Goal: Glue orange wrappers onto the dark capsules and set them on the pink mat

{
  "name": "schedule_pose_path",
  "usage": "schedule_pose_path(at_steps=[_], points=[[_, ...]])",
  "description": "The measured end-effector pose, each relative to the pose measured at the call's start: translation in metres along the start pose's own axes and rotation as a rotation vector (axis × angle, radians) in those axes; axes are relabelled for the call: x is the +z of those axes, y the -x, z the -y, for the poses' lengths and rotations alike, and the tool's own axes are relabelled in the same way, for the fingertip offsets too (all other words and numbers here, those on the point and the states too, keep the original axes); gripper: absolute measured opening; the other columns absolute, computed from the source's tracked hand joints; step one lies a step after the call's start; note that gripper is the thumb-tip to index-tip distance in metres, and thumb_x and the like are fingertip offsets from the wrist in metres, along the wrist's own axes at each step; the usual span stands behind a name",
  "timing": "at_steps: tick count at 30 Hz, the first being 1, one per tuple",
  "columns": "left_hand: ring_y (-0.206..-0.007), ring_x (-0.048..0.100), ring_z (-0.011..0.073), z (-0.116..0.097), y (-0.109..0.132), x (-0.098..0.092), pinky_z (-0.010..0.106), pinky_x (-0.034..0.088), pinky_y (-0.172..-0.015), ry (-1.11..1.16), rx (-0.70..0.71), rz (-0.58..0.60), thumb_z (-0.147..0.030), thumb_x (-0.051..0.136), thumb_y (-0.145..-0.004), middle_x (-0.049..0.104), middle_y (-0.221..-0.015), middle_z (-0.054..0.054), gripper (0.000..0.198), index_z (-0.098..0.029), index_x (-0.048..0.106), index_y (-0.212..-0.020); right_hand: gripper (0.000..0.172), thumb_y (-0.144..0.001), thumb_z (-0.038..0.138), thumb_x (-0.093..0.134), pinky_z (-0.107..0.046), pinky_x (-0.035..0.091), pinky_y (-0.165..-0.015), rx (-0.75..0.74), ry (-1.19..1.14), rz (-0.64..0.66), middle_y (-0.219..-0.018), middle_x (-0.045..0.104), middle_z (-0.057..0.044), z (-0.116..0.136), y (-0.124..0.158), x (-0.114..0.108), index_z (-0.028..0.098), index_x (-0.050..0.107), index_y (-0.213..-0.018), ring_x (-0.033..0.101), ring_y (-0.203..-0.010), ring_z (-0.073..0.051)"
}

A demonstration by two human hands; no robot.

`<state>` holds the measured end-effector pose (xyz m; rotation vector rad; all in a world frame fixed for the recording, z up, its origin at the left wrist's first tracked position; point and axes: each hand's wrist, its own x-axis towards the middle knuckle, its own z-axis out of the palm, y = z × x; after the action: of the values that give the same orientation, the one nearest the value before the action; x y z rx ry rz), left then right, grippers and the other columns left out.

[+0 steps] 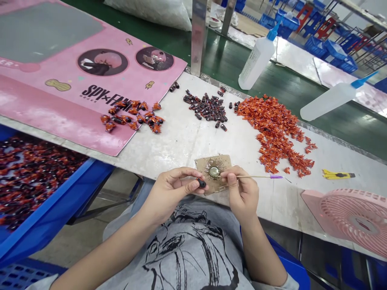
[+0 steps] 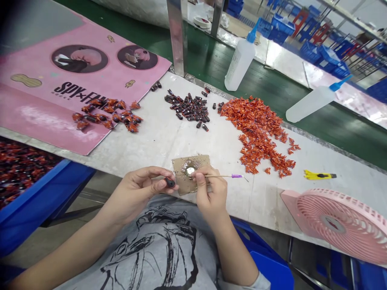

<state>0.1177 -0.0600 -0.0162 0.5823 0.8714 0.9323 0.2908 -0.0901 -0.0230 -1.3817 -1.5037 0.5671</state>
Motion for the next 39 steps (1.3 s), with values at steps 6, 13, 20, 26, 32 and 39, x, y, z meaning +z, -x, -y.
schedule_pose_path(at_steps=[6,13,20,26,32,39], points=[[-0.055,0.073,0.0132,0.0,0.001,0.005,0.019,0.064,-0.059,-0.012,0.015,-0.024,-0.031,0.097,-0.051,0.078,-0.069,0.001,0.029,-0.017,0.079,-0.069,0.024,-0.101,0.025,0.047,-0.033,0.051,-0.066,-0.106,-0.164,0.037,-0.075,0.068,-0.004,0.016,0.004,0.002,0.021,0.066,-0.088,0.065,-0.073,-0.018],[-0.058,0.074,0.0128,0.001,0.0,0.007,0.017,0.063,-0.06,0.007,0.025,-0.011,-0.029,0.097,-0.052,0.079,-0.07,0.001,0.027,-0.018,0.08,-0.07,0.021,-0.1,0.021,0.048,-0.03,0.051,-0.064,-0.134,-0.146,0.064,-0.077,0.068,-0.003,0.016,0.005,0.005,0.021,0.065,-0.088,0.065,-0.073,-0.016],[-0.057,0.074,0.0127,0.001,0.001,0.005,0.018,0.064,-0.06,-0.018,0.04,0.017,-0.031,0.095,-0.056,0.079,-0.072,0.0,0.025,-0.019,0.08,-0.072,0.022,-0.101,0.021,0.045,-0.033,0.049,-0.069,-0.147,-0.067,0.03,-0.077,0.068,-0.002,0.013,0.001,-0.001,0.021,0.064,-0.089,0.064,-0.073,-0.017],[-0.059,0.075,0.0146,0.001,0.001,0.006,0.021,0.065,-0.062,-0.03,0.038,0.009,-0.031,0.095,-0.056,0.079,-0.072,0.001,0.026,-0.018,0.079,-0.072,0.024,-0.099,0.016,0.045,-0.034,0.043,-0.067,-0.184,0.33,0.077,-0.074,0.07,-0.003,-0.005,-0.004,-0.004,0.02,0.061,-0.082,0.064,-0.07,-0.018],[-0.062,0.076,0.0146,0.004,0.002,0.005,0.019,0.064,-0.063,-0.04,0.052,0.026,-0.031,0.094,-0.059,0.079,-0.072,0.002,0.024,-0.019,0.08,-0.073,0.023,-0.098,0.016,0.046,-0.033,0.044,-0.067,-0.162,0.278,0.024,-0.075,0.07,-0.003,-0.004,0.0,-0.004,0.019,0.062,-0.082,0.065,-0.071,-0.018],[-0.058,0.074,0.0127,0.007,0.002,0.008,0.017,0.063,-0.062,-0.065,0.046,0.014,-0.032,0.095,-0.057,0.079,-0.07,0.001,0.026,-0.018,0.079,-0.074,0.023,-0.1,0.02,0.046,-0.032,0.047,-0.066,-0.12,0.105,-0.038,-0.074,0.07,-0.003,0.005,0.002,-0.004,0.02,0.064,-0.086,0.065,-0.07,-0.017]])
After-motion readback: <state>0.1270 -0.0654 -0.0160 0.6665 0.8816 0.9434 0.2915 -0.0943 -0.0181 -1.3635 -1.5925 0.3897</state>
